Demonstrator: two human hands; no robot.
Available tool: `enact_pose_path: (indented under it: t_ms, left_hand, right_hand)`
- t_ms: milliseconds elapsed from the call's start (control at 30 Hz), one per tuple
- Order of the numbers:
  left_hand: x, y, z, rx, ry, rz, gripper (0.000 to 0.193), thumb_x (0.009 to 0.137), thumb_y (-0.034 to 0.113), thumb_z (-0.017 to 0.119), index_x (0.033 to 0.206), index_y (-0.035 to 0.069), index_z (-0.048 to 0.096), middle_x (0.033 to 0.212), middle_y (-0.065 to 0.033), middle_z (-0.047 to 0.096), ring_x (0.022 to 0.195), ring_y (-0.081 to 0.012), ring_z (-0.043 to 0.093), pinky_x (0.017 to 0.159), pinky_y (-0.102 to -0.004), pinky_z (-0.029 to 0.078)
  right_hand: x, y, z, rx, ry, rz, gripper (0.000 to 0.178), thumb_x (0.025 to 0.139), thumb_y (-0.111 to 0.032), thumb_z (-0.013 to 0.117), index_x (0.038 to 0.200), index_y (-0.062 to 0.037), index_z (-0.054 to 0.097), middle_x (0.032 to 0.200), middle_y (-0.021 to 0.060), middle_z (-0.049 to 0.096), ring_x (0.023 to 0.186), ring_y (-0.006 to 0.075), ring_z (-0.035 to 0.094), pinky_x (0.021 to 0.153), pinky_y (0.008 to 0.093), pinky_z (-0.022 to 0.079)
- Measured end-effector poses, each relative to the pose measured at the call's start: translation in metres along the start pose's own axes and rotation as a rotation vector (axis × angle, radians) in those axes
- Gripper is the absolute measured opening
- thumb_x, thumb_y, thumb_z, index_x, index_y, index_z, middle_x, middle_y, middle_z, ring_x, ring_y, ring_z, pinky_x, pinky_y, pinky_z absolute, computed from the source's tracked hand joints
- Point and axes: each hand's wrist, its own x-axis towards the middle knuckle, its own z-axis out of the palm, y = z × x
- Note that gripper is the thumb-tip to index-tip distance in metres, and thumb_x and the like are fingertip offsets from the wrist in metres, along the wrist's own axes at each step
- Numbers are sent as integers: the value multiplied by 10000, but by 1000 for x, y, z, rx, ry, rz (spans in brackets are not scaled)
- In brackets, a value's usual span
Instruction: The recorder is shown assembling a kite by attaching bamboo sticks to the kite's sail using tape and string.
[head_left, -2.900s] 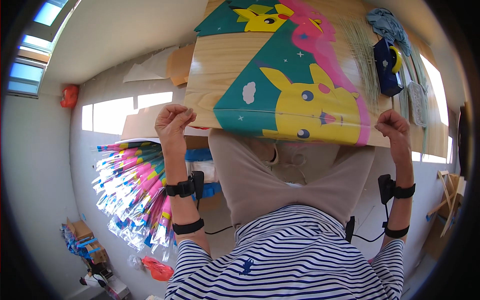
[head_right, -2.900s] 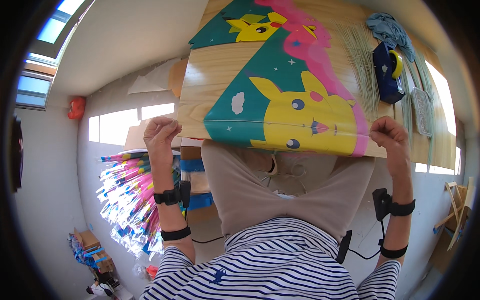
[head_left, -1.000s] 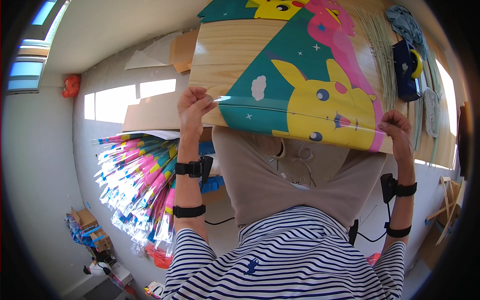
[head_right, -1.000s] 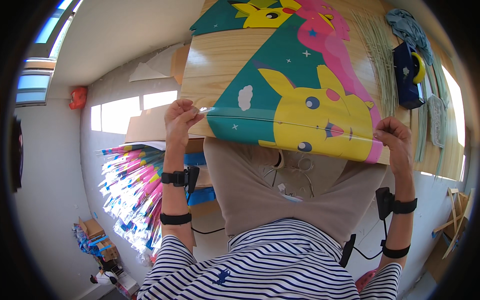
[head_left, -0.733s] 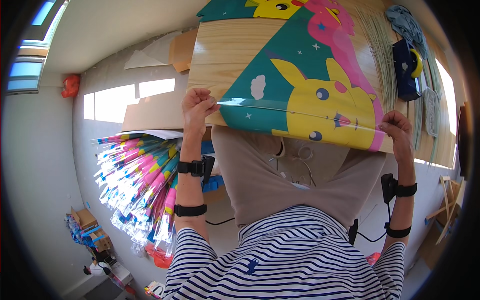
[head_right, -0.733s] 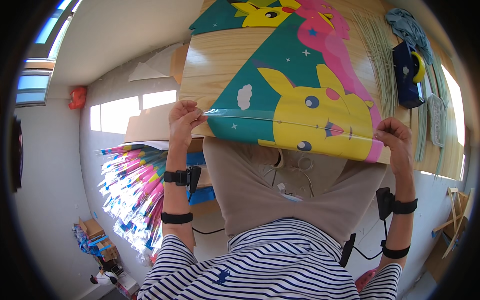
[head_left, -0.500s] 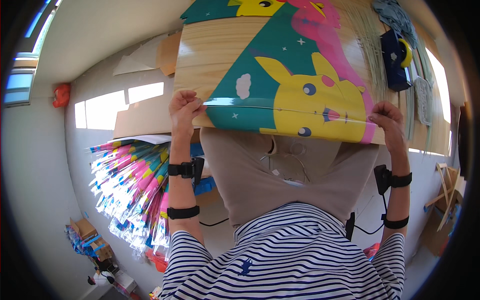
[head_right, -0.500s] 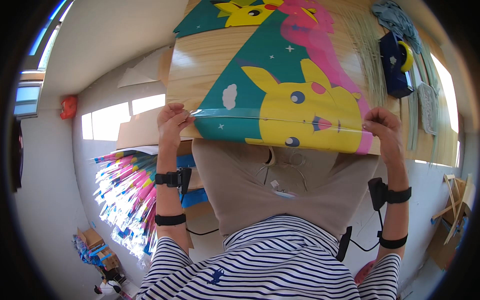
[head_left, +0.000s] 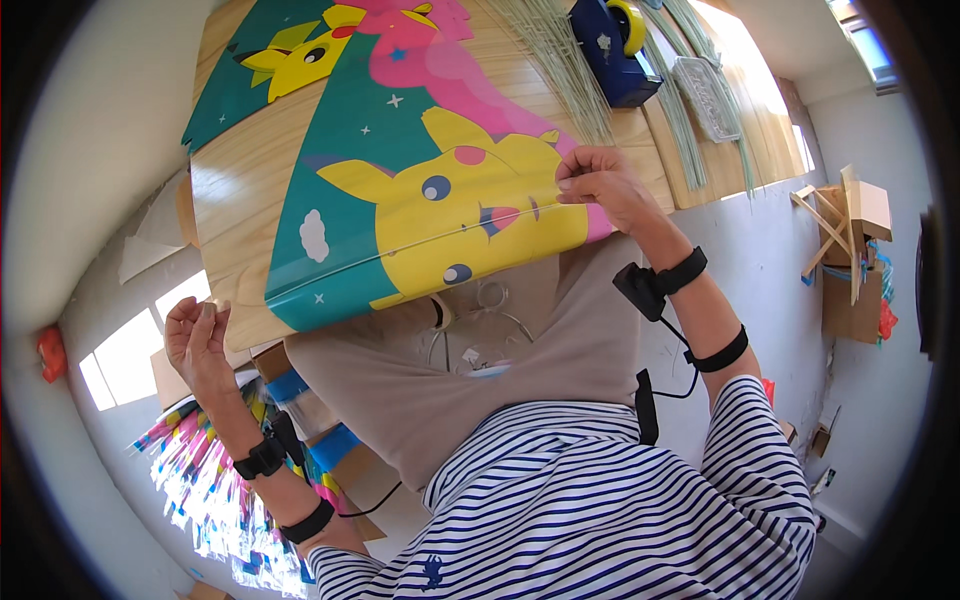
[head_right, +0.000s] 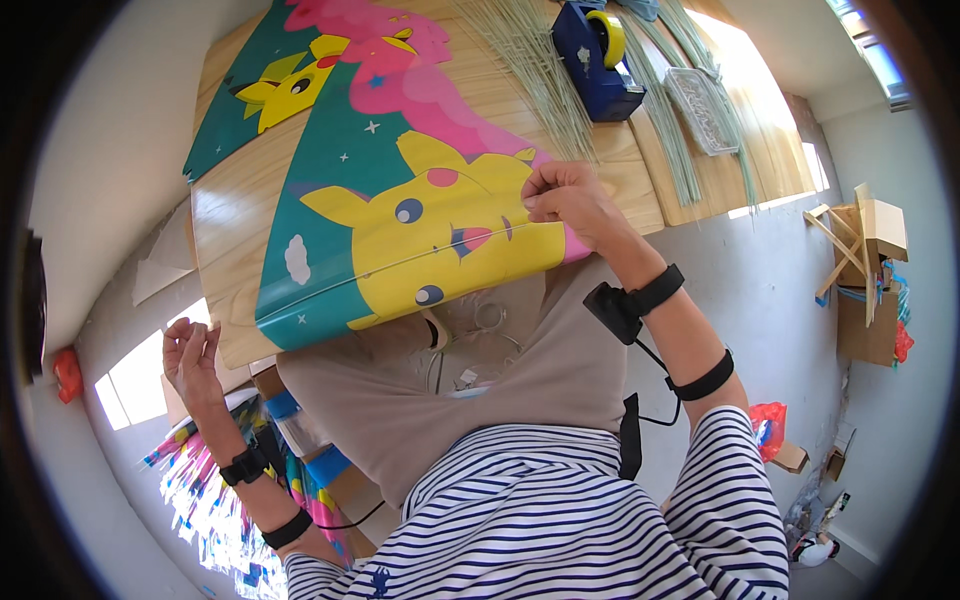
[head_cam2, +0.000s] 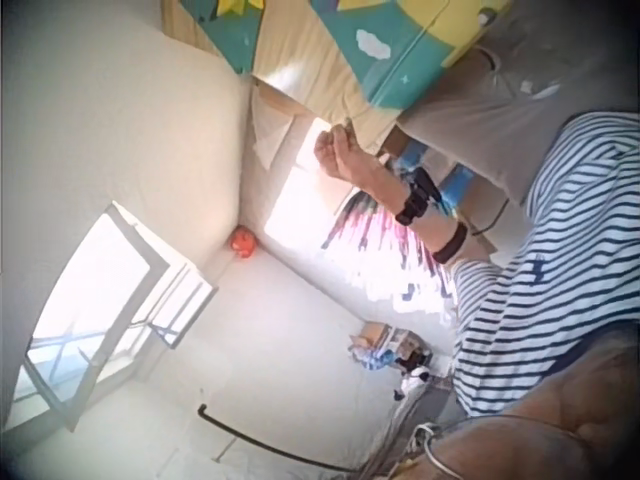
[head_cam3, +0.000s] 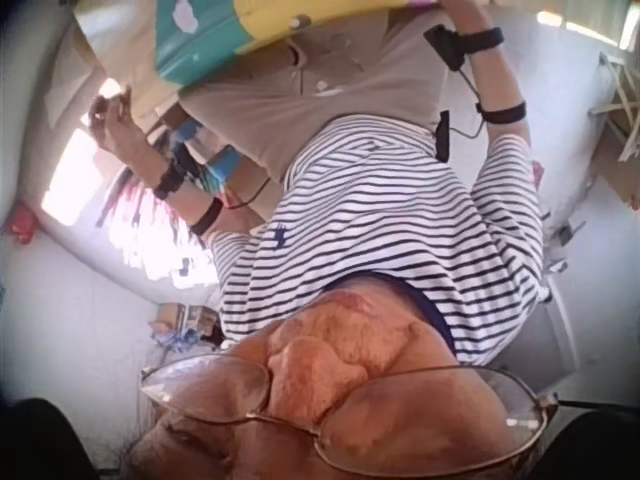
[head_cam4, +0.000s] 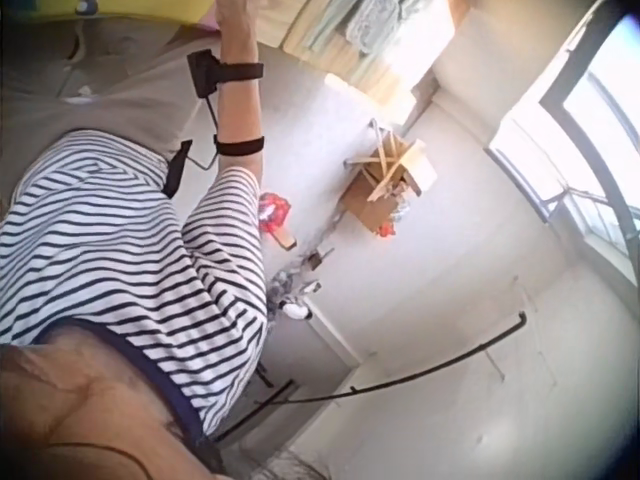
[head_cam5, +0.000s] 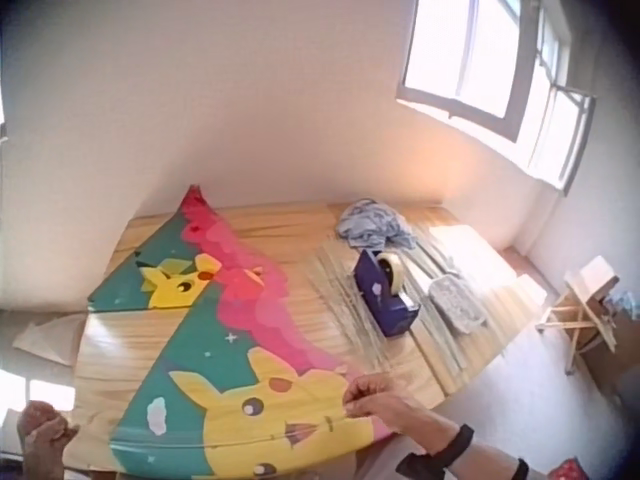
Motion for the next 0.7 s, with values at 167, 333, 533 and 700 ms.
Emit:
enact_pose_path:
  t_ms: [167,333,533,700]
  left_hand:
    - [-2,-3,-2,3,-3,-10,215,892,-63,659,1083,8,591,956,-55,603,898,-157,663,956,-399,607]
    - [-1,-1,4,14,-19,-10,210,896,-68,654,1082,6,590,948,-63,610,897,-158,663,956,-408,607]
    - [1,-3,-1,7,-9,-17,211,891,-68,665,1077,6,600,952,-68,625,891,-160,668,944,-404,613]
    - [2,-6,-4,9,-1,-24,221,886,-66,671,1085,5,603,961,-73,630,896,-164,672,943,-409,613]
  right_hand:
    - [-2,1,12,70,74,28,55,829,62,652,865,20,657,793,38,629,690,125,609,668,259,519]
    - [-1,7,8,60,52,18,48,831,63,652,862,26,651,797,48,622,687,125,596,664,264,515]
    - [2,9,11,57,63,30,56,830,64,649,872,27,650,804,49,618,706,127,598,676,259,516]
    - [5,11,6,-6,3,52,64,866,33,640,916,-6,647,887,19,615,815,119,641,805,281,586]
